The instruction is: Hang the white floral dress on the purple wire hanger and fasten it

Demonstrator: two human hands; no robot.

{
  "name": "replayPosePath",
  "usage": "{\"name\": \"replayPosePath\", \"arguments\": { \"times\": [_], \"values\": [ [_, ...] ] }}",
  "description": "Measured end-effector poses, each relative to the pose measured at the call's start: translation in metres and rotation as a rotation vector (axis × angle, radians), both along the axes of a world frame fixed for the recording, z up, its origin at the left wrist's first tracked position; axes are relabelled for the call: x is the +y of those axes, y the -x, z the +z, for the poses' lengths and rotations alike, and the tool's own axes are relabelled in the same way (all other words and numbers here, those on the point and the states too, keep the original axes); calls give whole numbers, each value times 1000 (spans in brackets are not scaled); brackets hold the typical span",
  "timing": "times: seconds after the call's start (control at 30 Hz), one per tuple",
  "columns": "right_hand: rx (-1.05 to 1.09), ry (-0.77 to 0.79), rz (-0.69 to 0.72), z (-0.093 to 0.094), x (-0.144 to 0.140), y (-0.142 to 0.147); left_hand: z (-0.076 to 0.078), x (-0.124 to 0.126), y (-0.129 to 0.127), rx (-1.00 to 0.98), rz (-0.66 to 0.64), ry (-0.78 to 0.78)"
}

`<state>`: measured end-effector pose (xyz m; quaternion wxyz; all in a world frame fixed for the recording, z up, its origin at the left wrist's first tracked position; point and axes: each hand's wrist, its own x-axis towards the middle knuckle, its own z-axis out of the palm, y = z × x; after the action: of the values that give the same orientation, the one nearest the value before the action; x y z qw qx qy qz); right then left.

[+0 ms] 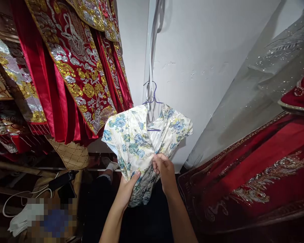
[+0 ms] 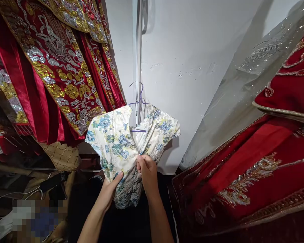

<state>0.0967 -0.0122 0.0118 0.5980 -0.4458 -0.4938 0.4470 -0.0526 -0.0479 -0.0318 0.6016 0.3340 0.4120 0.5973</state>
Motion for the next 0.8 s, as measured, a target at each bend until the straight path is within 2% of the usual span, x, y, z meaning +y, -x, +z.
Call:
{"name": "replayPosePath", "arguments": {
  "times": [0.07,0.13,0.2,0.27,0.33,0.4,0.47,0.53,0.63,0.8],
  "values": [
    [65,7,-37,-4,-4,-5,-9,2,3,111,67,12],
    [89,24,-55,-7,-7,-9,-16,2,4,282,211,-14],
    [77,48,-44,-7,-9,-11,-16,2,0,484,392,-108],
    [44,66,-1,-3,-11,-11,-8,1,-8,642,487,-222],
    [3,81,62,1,-13,-9,4,1,-20,750,432,-328],
    [-44,89,111,5,-16,-7,16,4,-30,789,276,-421],
    [-129,88,124,8,-18,-6,24,9,-37,761,116,-464],
    [-248,81,142,10,-19,-7,28,13,-41,704,18,-458],
    [-327,93,212,12,-19,-10,28,14,-41,692,9,-455],
    [-72,189,171,6,-16,-12,29,8,-36,694,-2,-474]
  ]
}}
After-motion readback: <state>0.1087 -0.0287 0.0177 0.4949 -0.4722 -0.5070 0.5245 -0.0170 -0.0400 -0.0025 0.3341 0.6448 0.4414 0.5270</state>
